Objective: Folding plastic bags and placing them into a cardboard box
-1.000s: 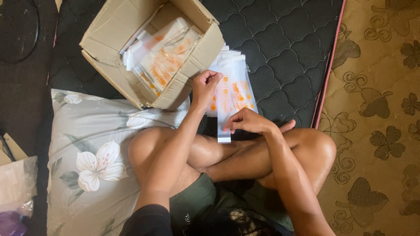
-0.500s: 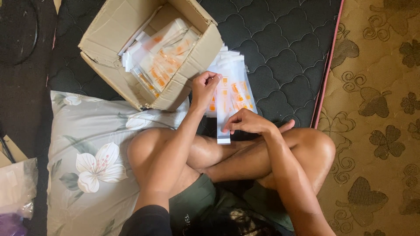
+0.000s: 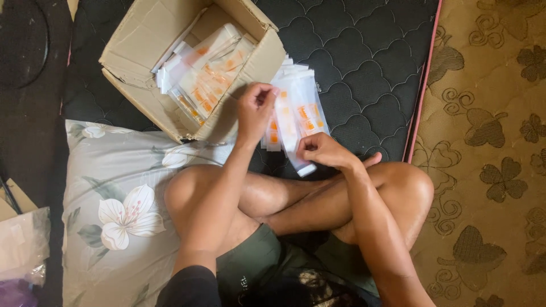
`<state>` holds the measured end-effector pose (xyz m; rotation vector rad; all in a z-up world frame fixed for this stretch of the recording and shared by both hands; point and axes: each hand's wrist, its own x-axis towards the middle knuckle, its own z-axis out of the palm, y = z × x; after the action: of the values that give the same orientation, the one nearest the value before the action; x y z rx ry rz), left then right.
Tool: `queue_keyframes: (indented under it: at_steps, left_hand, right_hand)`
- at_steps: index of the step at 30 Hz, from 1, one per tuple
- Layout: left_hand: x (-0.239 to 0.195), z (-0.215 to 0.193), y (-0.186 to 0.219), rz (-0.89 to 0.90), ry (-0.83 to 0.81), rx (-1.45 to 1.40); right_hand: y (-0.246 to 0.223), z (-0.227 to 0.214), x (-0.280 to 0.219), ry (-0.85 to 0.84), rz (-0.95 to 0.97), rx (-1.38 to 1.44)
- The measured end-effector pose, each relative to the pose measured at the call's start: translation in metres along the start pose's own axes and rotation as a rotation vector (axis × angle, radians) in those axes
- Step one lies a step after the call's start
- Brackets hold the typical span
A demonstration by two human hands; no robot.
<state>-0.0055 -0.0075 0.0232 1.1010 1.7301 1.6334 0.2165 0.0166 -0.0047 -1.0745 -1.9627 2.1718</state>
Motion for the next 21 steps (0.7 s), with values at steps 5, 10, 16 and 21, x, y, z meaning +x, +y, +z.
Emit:
queue_keyframes:
  at_steps: [5, 10, 16, 21]
  left_hand:
    - [-0.005, -0.033, 0.030, -0.091, 0.026, -0.125]
    - [-0.014, -0.052, 0.045, -0.161, 0.075, -0.199]
    - [-0.055, -0.024, 0.045, -0.354, 0.185, -0.353]
    - [-0.104, 0.038, 0.045, -0.398, 0.260, -0.485]
  right_hand:
    - [0.017, -0.008, -0.004, 0.165, -0.140, 0.270]
    - [0.012, -0.018, -0.013, 0.361, -0.368, 0.624]
    - [0.038, -0.005, -0.014, 0.307, -0.474, 1.103]
    - [0.096, 0.017, 0.030, 0.090, -0.646, 1.047]
